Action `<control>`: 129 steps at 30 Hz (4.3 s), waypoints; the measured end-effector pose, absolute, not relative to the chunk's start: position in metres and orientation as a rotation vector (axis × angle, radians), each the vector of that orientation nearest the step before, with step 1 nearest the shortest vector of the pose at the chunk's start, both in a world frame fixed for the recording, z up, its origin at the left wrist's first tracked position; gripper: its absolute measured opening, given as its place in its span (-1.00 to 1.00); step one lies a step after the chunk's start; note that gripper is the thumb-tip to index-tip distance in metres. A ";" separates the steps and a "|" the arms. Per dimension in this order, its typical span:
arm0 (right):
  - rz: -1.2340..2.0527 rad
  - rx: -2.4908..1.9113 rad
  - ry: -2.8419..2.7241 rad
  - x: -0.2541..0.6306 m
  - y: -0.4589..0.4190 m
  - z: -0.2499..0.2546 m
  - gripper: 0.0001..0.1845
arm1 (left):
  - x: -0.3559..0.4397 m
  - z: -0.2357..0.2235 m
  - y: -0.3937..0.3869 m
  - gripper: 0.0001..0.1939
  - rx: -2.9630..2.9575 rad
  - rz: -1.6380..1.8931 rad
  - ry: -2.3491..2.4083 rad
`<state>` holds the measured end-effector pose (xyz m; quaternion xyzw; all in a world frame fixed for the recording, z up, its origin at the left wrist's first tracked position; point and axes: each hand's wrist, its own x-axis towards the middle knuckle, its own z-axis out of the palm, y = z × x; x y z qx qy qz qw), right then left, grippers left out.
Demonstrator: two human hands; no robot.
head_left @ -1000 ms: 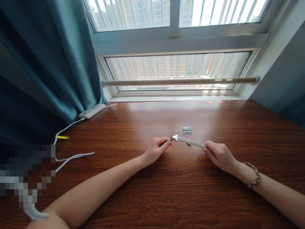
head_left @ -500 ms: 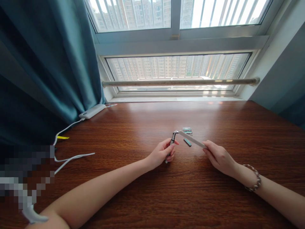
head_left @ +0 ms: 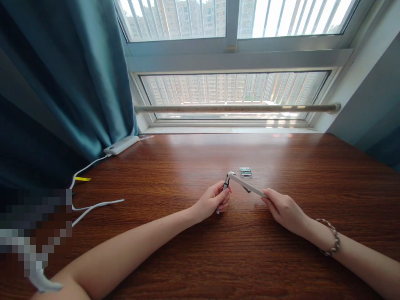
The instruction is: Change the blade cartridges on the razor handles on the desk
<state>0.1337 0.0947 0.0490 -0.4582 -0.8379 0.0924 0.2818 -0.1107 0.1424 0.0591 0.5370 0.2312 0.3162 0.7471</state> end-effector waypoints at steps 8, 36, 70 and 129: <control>0.219 -1.245 -2.191 0.135 0.096 0.048 -0.81 | -0.113 0.065 0.142 -0.76 1.039 0.622 0.468; 0.164 -1.286 -2.223 0.136 0.096 0.048 -0.79 | -0.121 0.072 0.147 -0.84 0.794 0.469 0.303; 0.144 -1.289 -2.150 0.138 0.095 0.046 -0.82 | -0.120 0.075 0.149 -0.75 0.772 0.565 0.364; 0.184 -1.205 -2.089 0.140 0.090 0.048 -0.78 | -0.120 0.071 0.148 -0.84 0.955 0.704 0.457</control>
